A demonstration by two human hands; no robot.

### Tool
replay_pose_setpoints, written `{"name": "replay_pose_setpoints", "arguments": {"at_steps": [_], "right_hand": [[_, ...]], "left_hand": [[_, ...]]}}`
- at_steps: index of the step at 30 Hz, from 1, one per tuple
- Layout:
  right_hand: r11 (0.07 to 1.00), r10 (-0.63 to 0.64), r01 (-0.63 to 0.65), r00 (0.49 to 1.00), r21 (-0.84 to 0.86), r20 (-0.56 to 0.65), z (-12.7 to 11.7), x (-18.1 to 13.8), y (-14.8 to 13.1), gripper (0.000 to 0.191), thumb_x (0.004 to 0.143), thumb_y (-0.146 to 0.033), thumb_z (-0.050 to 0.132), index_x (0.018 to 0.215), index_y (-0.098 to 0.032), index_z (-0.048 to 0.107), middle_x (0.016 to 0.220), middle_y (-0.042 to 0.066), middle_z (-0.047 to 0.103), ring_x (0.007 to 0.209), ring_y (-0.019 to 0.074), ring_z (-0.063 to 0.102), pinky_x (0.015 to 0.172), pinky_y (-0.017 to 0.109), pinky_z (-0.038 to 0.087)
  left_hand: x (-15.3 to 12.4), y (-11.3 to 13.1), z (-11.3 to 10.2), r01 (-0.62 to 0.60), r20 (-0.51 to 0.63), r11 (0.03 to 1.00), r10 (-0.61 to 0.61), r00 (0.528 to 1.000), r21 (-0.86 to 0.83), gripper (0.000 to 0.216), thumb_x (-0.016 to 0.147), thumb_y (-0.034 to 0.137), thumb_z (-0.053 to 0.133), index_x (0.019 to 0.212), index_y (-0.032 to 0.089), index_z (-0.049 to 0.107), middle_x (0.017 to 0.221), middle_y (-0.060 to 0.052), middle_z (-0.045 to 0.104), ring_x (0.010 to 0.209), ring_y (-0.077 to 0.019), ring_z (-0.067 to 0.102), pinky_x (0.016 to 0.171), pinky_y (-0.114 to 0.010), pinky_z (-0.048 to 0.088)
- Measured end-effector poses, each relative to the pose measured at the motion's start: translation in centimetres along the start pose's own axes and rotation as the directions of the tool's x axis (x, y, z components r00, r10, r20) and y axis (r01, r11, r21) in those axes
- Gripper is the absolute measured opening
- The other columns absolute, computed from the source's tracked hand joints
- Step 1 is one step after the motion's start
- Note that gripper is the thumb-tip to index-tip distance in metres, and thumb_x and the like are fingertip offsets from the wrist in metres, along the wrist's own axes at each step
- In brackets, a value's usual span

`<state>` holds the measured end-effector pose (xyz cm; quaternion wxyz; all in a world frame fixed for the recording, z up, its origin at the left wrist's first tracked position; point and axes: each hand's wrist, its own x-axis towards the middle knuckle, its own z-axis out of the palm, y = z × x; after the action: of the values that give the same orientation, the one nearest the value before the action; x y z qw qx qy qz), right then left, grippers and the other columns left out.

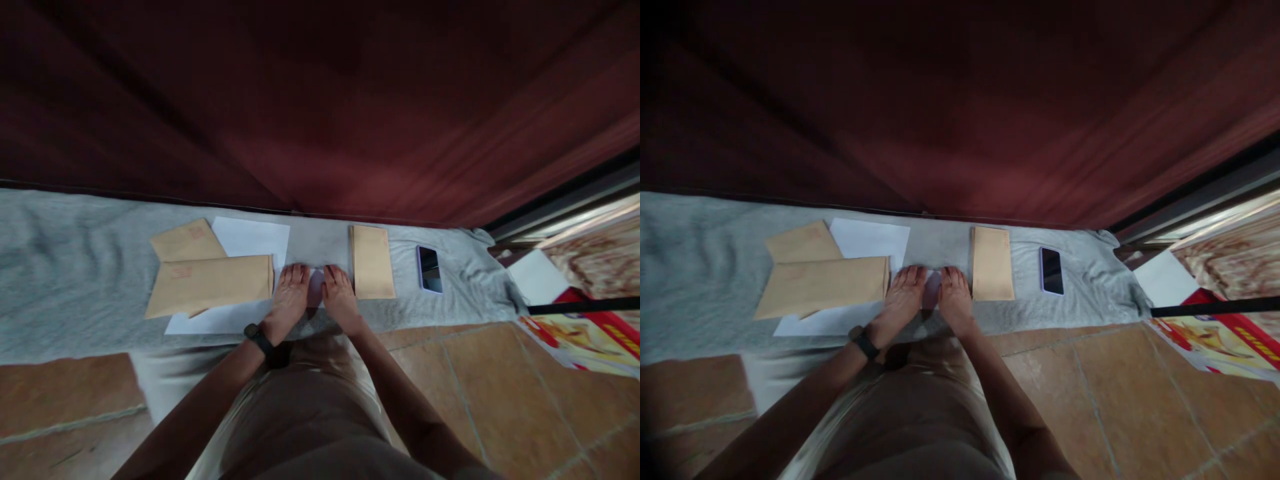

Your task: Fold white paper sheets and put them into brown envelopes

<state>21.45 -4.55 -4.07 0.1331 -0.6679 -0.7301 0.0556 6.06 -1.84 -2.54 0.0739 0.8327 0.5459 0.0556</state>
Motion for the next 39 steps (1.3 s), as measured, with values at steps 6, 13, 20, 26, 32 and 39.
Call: {"name": "replay_pose_setpoints", "arguments": {"at_steps": [6, 13, 20, 26, 32, 39], "right_hand": [[0.994, 0.100, -0.106, 0.985, 0.039, 0.139, -1.6, 3.0, 0.0, 0.038, 0.096, -0.016, 0.052, 0.132, -0.014, 0.064, 0.127, 0.016, 0.064, 0.119, 0.0269, 0.056, 0.108, 0.040, 0.045], [0.980, 0.132, -0.157, 0.973, 0.121, 0.189, -5.2, 4.4, 0.6, 0.021, 0.097, -0.014, 0.053, 0.105, -0.021, 0.071, 0.111, 0.006, 0.070, 0.097, 0.0169, 0.067, 0.088, 0.026, 0.050], [0.981, -0.027, 0.059, 0.985, 0.187, -0.172, -8.8, 2.9, 1.1, 0.028, 0.099, -0.013, 0.043, 0.110, -0.020, 0.068, 0.108, 0.006, 0.069, 0.107, 0.0214, 0.064, 0.099, 0.035, 0.051], [0.976, -0.090, 0.115, 0.986, 0.186, -0.141, -3.4, -3.9, 0.9, 0.034, 0.096, -0.008, 0.041, 0.110, -0.022, 0.069, 0.110, 0.007, 0.072, 0.114, 0.0210, 0.064, 0.120, 0.044, 0.039], [0.951, -0.079, 0.124, 0.983, 0.283, -0.165, 0.1, -7.8, 1.2, 0.035, 0.096, -0.009, 0.042, 0.119, -0.017, 0.068, 0.126, 0.011, 0.070, 0.124, 0.0213, 0.061, 0.119, 0.044, 0.043], [0.976, -0.099, 0.117, 0.989, 0.184, -0.106, 0.3, -4.6, 0.6, 0.044, 0.104, -0.026, 0.043, 0.145, -0.016, 0.055, 0.153, 0.014, 0.053, 0.146, 0.0245, 0.045, 0.119, 0.047, 0.042]], "left_hand": [[2.3, -1.7, -2.1, -0.105, 0.115, 0.994, 0.107, 0.988, -0.018, 0.041, 0.093, 0.016, 0.050, 0.132, 0.012, 0.061, 0.131, -0.018, 0.062, 0.121, -0.0305, 0.058, 0.106, -0.044, 0.044], [3.7, -2.3, -5.1, -0.210, 0.152, 0.977, 0.212, 0.965, -0.031, 0.019, 0.090, 0.013, 0.054, 0.103, 0.017, 0.068, 0.106, -0.010, 0.071, 0.104, -0.0263, 0.066, 0.097, -0.039, 0.047], [1.4, -0.8, -7.6, -0.271, -0.167, 0.962, 0.270, 0.948, 0.018, 0.037, 0.094, 0.006, 0.040, 0.117, 0.017, 0.066, 0.117, -0.015, 0.070, 0.113, -0.0290, 0.064, 0.101, -0.044, 0.048], [-3.4, -0.4, -1.2, -0.362, -0.014, 0.929, 0.364, 0.931, 0.081, 0.047, 0.091, 0.002, 0.040, 0.131, 0.010, 0.064, 0.138, -0.019, 0.065, 0.132, -0.0289, 0.059, 0.115, -0.045, 0.044], [-5.1, -1.1, 1.4, -0.360, 0.004, 0.931, 0.360, 0.933, 0.063, 0.056, 0.091, 0.002, 0.039, 0.144, 0.010, 0.056, 0.153, -0.017, 0.053, 0.144, -0.0275, 0.049, 0.121, -0.046, 0.039], [-5.2, -2.0, 1.7, -0.351, 0.002, 0.936, 0.351, 0.936, 0.021, 0.061, 0.088, 0.000, 0.035, 0.146, 0.008, 0.054, 0.154, -0.019, 0.051, 0.147, -0.0249, 0.045, 0.123, -0.045, 0.036]]}}
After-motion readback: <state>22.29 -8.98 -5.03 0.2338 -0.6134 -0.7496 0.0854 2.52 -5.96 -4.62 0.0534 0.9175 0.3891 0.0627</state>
